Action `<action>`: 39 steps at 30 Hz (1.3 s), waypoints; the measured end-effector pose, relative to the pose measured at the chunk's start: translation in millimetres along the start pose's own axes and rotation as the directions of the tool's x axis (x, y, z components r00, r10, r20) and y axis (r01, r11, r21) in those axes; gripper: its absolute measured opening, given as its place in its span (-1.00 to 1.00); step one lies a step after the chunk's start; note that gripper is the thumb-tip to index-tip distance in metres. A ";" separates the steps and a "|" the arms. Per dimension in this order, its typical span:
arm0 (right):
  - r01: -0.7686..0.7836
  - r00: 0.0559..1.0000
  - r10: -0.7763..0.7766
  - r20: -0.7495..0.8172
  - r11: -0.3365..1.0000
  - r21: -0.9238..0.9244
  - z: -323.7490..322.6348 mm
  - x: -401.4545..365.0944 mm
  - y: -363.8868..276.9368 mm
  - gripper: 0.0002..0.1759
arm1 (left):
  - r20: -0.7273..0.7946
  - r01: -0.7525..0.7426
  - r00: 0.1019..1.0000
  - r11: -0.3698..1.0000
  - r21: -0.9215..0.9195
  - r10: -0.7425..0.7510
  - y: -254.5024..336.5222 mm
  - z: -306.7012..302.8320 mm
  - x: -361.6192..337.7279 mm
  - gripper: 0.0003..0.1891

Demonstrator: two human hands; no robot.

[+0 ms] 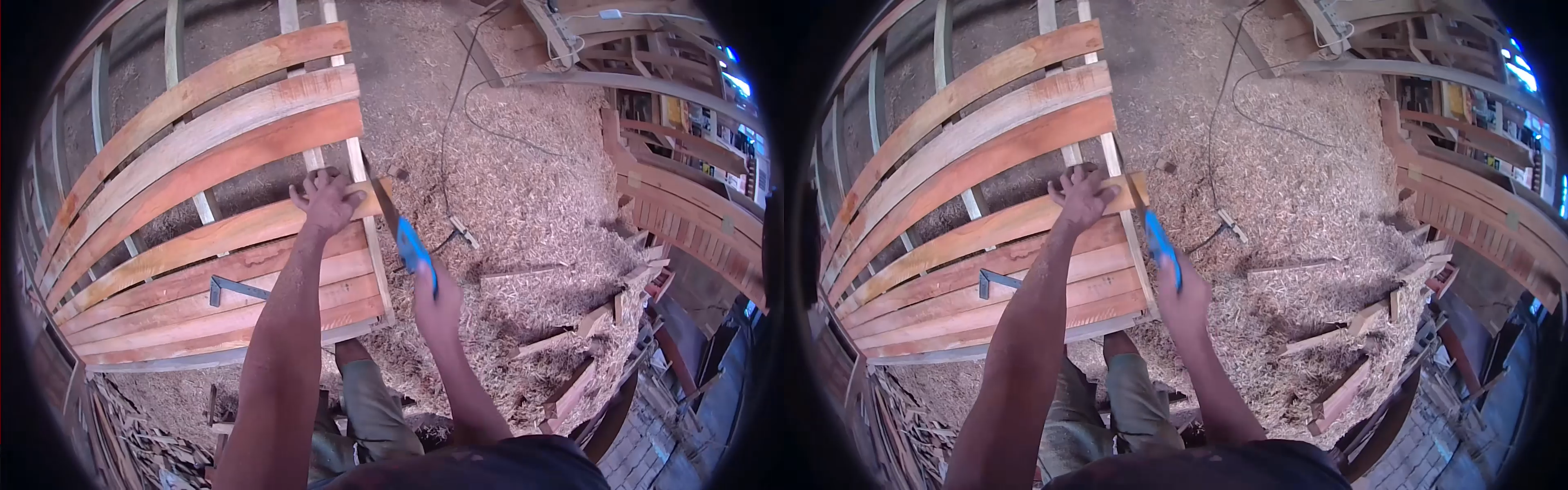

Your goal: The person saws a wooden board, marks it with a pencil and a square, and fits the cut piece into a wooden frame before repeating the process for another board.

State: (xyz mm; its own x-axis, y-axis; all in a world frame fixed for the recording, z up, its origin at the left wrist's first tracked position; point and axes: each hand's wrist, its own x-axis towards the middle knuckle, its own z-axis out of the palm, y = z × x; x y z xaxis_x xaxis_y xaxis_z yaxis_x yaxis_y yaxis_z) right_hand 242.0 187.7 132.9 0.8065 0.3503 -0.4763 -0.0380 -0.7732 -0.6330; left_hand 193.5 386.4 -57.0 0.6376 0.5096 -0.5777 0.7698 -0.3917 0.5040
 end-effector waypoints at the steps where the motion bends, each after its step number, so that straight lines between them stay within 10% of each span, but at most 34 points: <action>1: 0.096 0.994 -0.097 -0.041 0.995 -0.023 22.3 25.4 6.3 -0.59 | 0.012 -0.003 1.000 1.000 -0.001 0.003 -0.4 -0.4 -0.3 -0.52; 8: 0.014 0.999 -0.013 0.030 1.000 -0.011 -7.3 -2.4 -2.4 -0.60 | -0.005 -0.004 1.000 1.000 -0.018 0.003 4.7 -0.2 -1.2 -0.53; 10: -0.295 0.955 0.292 0.045 0.950 0.100 -60.4 -78.1 -22.8 -0.63 | -0.014 -0.016 1.000 1.000 -0.025 0.016 0.3 5.1 -3.3 -0.54; 17: 0.130 0.990 -0.133 -0.039 0.990 -0.057 40.4 54.7 11.4 -0.55 | -0.025 -0.032 0.999 0.999 -0.019 0.032 3.4 -2.2 -1.3 -0.58; 23: 0.152 0.984 -0.158 -0.080 0.986 -0.075 22.6 28.0 21.8 -0.55 | -0.036 -0.030 0.999 1.000 -0.002 0.030 -5.8 9.8 -1.4 -0.54; 27: -0.186 0.982 0.181 0.051 0.975 0.121 -81.1 -109.5 -25.2 -0.58 | 0.042 -0.010 0.999 1.000 0.011 0.010 1.1 -0.4 -1.7 -0.55; 34: 0.101 0.995 -0.100 0.020 0.992 -0.079 53.9 88.1 9.2 -0.54 | 0.084 -0.009 0.996 1.000 0.025 0.006 5.2 -8.7 -7.1 -0.49; 39: 0.059 0.997 -0.058 0.041 0.998 -0.009 5.9 18.2 5.7 -0.58 | 0.092 -0.001 0.996 1.000 -0.004 0.001 7.4 -13.6 -1.8 -0.47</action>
State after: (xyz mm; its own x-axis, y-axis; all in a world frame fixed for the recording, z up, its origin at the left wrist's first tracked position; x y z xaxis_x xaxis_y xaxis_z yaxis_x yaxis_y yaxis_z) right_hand 252.9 192.7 117.1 0.7822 0.4162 -0.4635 0.0145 -0.7560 -0.6544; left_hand 197.6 393.0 -43.5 0.6384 0.4368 -0.6338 0.7693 -0.3889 0.5069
